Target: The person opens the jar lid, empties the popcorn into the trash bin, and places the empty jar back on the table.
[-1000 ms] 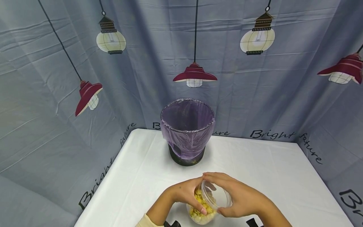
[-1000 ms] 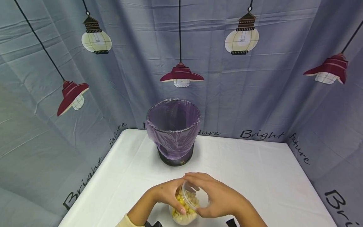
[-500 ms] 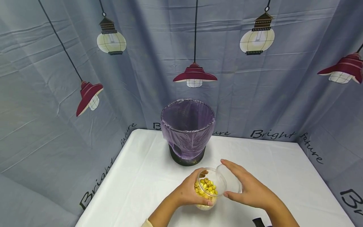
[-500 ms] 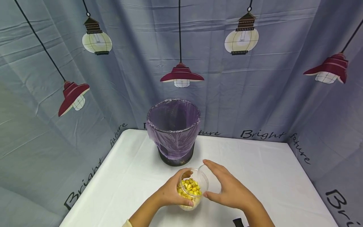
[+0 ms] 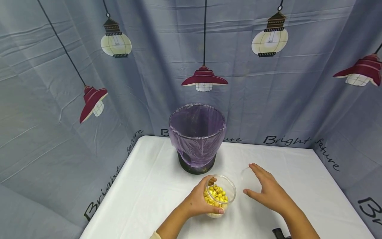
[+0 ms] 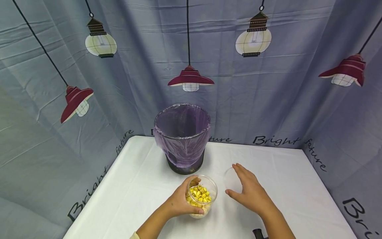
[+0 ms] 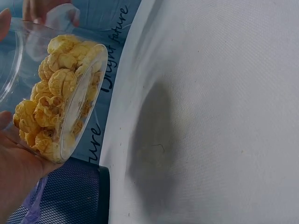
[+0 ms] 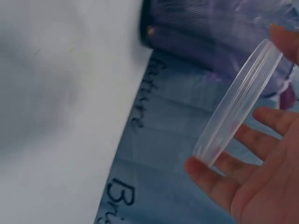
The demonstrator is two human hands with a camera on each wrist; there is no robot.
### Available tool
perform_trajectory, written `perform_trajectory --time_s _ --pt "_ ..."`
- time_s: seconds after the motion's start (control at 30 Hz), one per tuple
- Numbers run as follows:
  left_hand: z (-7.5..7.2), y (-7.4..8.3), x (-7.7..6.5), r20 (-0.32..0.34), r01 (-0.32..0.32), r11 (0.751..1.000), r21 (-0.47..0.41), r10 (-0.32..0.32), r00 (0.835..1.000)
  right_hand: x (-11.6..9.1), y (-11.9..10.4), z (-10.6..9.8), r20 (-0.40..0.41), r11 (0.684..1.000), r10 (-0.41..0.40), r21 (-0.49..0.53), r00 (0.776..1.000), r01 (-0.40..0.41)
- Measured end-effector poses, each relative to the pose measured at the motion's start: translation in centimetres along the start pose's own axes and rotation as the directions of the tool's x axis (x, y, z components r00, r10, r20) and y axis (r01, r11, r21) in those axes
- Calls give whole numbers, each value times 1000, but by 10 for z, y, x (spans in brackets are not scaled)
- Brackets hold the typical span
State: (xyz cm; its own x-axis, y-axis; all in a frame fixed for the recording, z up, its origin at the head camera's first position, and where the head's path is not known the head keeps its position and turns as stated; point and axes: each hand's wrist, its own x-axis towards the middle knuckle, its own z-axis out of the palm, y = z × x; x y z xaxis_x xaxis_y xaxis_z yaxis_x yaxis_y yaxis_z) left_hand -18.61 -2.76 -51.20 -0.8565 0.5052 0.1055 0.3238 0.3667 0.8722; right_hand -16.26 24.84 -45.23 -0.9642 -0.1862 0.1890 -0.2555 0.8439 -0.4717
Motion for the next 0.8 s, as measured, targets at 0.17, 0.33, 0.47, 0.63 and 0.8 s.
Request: perform_trajectory --time_s 0.17,0.33,0.47,0.63,0.8 --pt "-1 1 0 6 -5 1000 -3 5 1000 5 25 4 19 993 64 -104 998 -62" --pt "-2 0 -1 8 3 1000 -4 -3 1000 5 59 14 63 973 172 -163 983 -160" --pt "-2 0 -1 8 17 1000 5 -17 1000 2 85 25 108 953 250 -202 962 -225" --pt "-2 0 -1 12 7 1000 0 -7 1000 -5 106 36 157 924 341 -240 927 -299" --pt "-3 0 -1 11 -17 1000 -7 17 1000 -8 116 44 159 918 362 -232 918 -322"
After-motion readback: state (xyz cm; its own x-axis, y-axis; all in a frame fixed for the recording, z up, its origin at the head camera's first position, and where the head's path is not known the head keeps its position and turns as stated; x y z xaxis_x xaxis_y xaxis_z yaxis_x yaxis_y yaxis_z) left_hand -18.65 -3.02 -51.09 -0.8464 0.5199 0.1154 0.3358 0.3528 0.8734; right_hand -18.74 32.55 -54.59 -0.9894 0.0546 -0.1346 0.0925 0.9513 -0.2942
